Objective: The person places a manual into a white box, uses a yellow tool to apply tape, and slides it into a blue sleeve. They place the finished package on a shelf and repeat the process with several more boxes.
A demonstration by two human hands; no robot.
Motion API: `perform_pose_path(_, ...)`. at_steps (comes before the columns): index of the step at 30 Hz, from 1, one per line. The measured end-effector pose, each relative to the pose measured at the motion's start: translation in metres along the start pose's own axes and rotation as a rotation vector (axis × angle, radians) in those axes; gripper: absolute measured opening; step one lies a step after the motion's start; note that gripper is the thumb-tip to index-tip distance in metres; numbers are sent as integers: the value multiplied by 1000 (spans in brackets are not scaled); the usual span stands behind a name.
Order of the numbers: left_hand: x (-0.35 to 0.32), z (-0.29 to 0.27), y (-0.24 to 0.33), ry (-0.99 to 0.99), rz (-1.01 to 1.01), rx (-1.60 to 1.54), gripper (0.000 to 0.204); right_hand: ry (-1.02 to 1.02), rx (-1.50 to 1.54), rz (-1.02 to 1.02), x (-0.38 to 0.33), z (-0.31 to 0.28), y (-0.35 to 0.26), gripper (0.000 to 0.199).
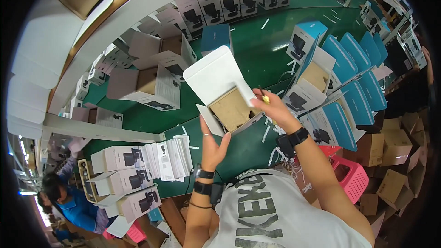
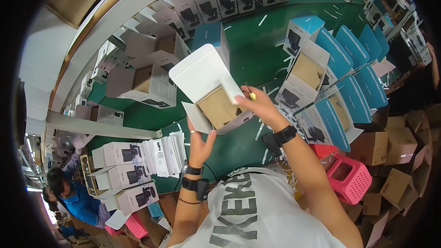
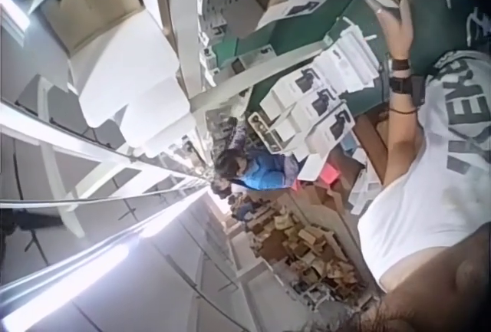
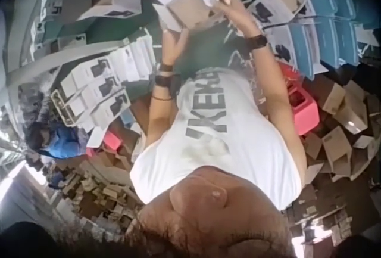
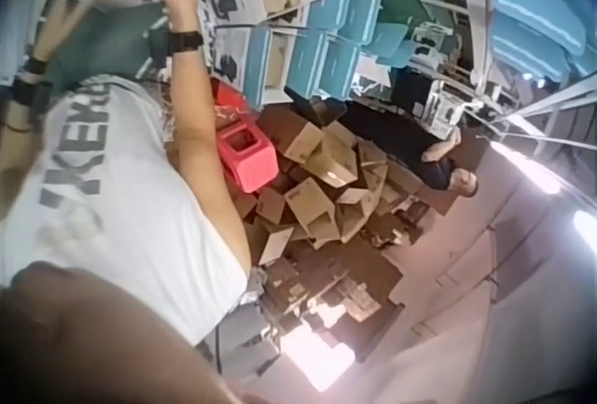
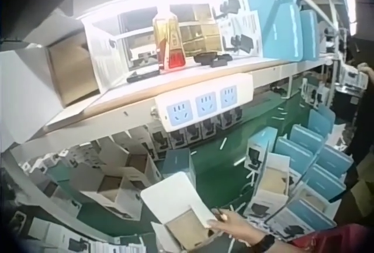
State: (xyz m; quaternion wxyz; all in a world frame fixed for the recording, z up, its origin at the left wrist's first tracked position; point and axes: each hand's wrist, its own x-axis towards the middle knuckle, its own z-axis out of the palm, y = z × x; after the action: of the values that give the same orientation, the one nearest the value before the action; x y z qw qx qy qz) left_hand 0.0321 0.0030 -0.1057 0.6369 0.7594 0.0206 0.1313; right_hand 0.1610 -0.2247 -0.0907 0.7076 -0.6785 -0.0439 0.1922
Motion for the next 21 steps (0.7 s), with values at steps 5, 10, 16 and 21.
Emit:
perform_pose_path(5, -21, 11, 37, -52, 209, 460, 106, 106, -703, -227, -41, 25, -3, 55)
perform_pose_path(10, -34, 11, 60, -227, 57, 832, 102, 172, -641, -125, -74, 51, 15, 67)
perform_pose_path(16, -28, 29, 49, -258, 230, 1060, 99, 59, -618, -278, -69, 19, 6, 39)
perform_pose_path(21, -29, 35, 58, -284, 217, 1127, 94, 145, -854, -450, -48, 11, -23, 18)
